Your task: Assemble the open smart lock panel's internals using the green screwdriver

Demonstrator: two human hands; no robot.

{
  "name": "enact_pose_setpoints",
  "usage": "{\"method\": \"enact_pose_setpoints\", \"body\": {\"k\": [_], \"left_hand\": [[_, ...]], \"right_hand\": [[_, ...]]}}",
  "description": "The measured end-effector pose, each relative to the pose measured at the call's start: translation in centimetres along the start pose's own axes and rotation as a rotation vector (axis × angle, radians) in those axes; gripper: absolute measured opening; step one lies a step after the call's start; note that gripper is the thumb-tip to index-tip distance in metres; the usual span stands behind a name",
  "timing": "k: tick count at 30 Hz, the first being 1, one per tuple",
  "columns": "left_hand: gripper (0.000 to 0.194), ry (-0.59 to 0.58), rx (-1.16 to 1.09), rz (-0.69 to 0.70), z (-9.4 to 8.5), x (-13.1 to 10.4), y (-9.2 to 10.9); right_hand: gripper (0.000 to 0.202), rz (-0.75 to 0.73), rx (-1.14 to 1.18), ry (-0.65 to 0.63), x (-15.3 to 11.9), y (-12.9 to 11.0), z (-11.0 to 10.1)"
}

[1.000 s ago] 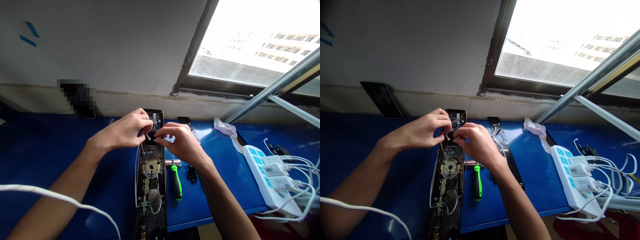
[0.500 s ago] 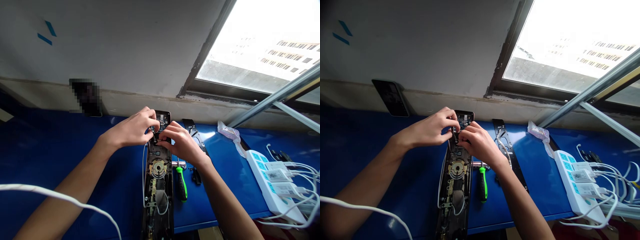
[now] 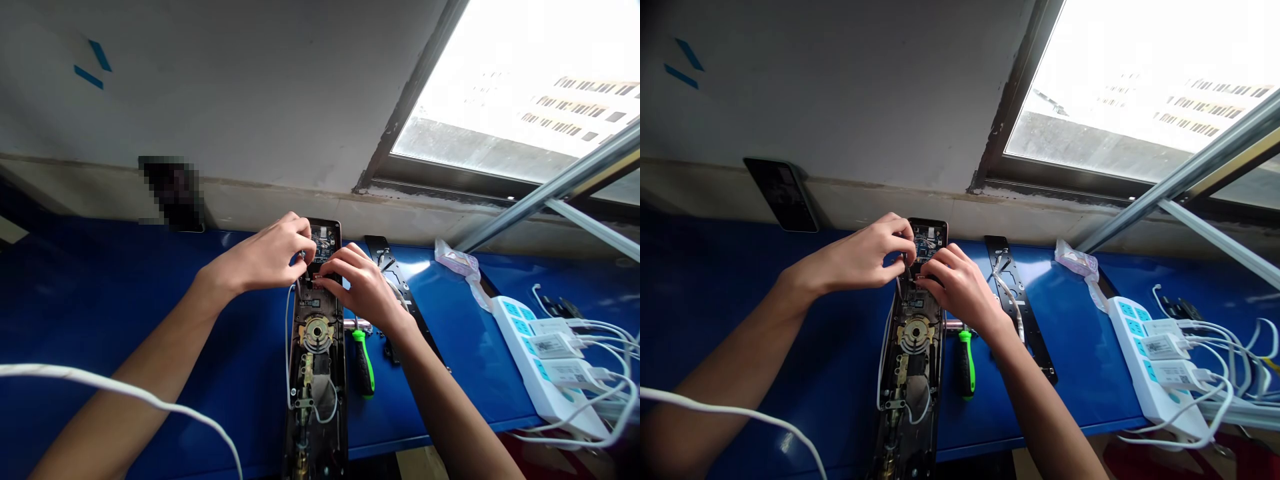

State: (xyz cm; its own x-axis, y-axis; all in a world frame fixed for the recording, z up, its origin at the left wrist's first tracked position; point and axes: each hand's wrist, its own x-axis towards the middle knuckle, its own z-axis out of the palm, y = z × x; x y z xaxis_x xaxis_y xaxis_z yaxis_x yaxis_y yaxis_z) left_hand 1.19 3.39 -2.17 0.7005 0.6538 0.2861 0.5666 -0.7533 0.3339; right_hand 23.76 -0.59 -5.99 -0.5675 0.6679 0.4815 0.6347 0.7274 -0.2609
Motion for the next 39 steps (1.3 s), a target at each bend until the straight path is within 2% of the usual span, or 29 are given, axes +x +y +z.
{"method": "enact_pose_setpoints", "body": {"k": [13,25,28,32,35,39], "left_hand": [[0.020,-0.014,-0.005,0.002,0.0,0.0,0.0],[0.019,-0.014,-0.035,0.043,0.1,0.1,-0.3],[0.018,0.014,-0.052,0.028,-0.4,0.0,-0.4],[0.016,0.048,-0.057,-0.091,-1.8,-0.6,-0.8],[0.014,-0.050,-0.067,-0.218,-2.4,-1.0,-1.5],[0.014,-0.303,-0.160,-0.293,-1.8,-1.2,-2.8]], "right_hand": [[0.017,0.018,-0.107,0.053,-0.8,-0.2,0.5],[0.012,0.027,-0.036,0.052,-0.6,-0.2,0.3],[0.009,0.041,-0.004,0.056,-0.4,-0.3,0.1],[0.009,0.053,0.039,0.061,0.5,-0.6,-0.6],[0.010,0.070,0.049,0.038,1.7,-1.0,-0.9],[0.010,0.121,0.045,-0.030,3.5,-1.2,-0.7]]}}
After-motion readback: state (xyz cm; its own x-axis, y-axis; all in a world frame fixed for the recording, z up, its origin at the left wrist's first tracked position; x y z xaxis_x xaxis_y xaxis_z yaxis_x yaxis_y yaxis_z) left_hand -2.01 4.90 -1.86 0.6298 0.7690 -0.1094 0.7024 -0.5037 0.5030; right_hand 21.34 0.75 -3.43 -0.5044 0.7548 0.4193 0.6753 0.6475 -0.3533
